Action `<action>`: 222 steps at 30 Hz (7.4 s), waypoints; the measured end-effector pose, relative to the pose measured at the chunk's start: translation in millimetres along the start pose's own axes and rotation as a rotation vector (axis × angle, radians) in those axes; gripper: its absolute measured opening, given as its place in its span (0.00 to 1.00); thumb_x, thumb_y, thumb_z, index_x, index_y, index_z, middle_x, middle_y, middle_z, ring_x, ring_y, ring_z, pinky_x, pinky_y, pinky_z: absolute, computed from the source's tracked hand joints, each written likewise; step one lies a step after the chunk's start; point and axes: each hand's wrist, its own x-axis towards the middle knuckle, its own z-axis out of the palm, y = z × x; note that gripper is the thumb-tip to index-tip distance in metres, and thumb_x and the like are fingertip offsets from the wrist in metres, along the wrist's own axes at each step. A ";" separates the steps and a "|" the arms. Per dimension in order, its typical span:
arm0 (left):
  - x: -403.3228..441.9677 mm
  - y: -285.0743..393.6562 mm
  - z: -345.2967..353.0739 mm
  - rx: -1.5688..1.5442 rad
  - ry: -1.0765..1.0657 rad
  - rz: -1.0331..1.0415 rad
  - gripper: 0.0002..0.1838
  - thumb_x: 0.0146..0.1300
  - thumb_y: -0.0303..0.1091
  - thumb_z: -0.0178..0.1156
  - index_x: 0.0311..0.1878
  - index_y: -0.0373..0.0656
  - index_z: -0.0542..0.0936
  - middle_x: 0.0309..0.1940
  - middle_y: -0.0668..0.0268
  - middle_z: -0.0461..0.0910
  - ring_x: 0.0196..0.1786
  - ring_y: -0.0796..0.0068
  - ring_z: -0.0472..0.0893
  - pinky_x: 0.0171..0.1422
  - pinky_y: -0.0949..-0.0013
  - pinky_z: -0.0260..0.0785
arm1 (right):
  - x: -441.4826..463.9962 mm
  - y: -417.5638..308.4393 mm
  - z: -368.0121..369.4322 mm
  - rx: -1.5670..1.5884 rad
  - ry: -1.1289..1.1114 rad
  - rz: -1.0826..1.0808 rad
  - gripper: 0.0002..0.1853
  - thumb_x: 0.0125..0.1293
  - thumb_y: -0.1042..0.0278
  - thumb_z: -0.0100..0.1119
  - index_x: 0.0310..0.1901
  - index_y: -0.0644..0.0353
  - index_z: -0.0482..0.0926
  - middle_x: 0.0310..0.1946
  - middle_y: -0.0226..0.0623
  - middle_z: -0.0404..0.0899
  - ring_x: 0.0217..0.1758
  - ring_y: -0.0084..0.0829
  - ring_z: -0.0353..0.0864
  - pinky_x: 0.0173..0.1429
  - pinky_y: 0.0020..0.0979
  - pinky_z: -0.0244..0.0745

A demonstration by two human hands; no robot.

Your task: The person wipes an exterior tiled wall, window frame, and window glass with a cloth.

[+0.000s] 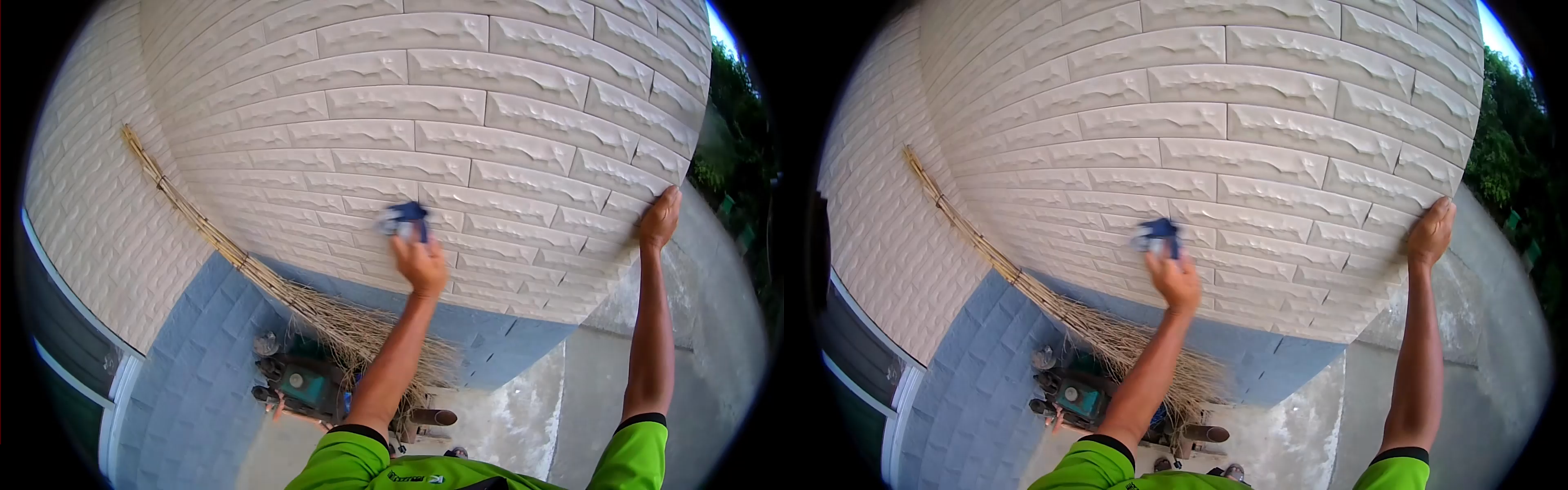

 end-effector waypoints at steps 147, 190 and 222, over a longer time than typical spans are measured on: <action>-52.8 78.0 -109.2 -0.667 -1.142 0.028 0.20 0.63 0.33 0.68 0.54 0.32 0.79 0.47 0.47 0.83 0.53 0.45 0.81 0.60 0.51 0.72 | -347.1 -118.5 -110.6 1.115 -0.766 1.070 0.38 0.83 0.42 0.39 0.83 0.54 0.44 0.80 0.43 0.56 0.83 0.39 0.55 0.83 0.42 0.52; 375.5 8.9 15.0 0.260 -0.007 0.533 0.40 0.69 0.51 0.54 0.81 0.47 0.60 0.83 0.52 0.51 0.84 0.44 0.49 0.84 0.38 0.41 | 119.8 -339.4 52.9 -0.125 0.292 -0.704 0.20 0.65 0.74 0.59 0.57 0.48 0.85 0.61 0.42 0.78 0.60 0.46 0.80 0.54 0.43 0.83; 378.6 -2.0 29.5 0.286 0.155 0.632 0.35 0.73 0.54 0.51 0.79 0.48 0.66 0.79 0.51 0.62 0.80 0.44 0.59 0.82 0.42 0.49 | -122.2 -191.2 31.6 -0.036 -0.071 -0.612 0.33 0.48 0.74 0.69 0.62 0.45 0.83 0.60 0.47 0.76 0.60 0.47 0.79 0.54 0.41 0.82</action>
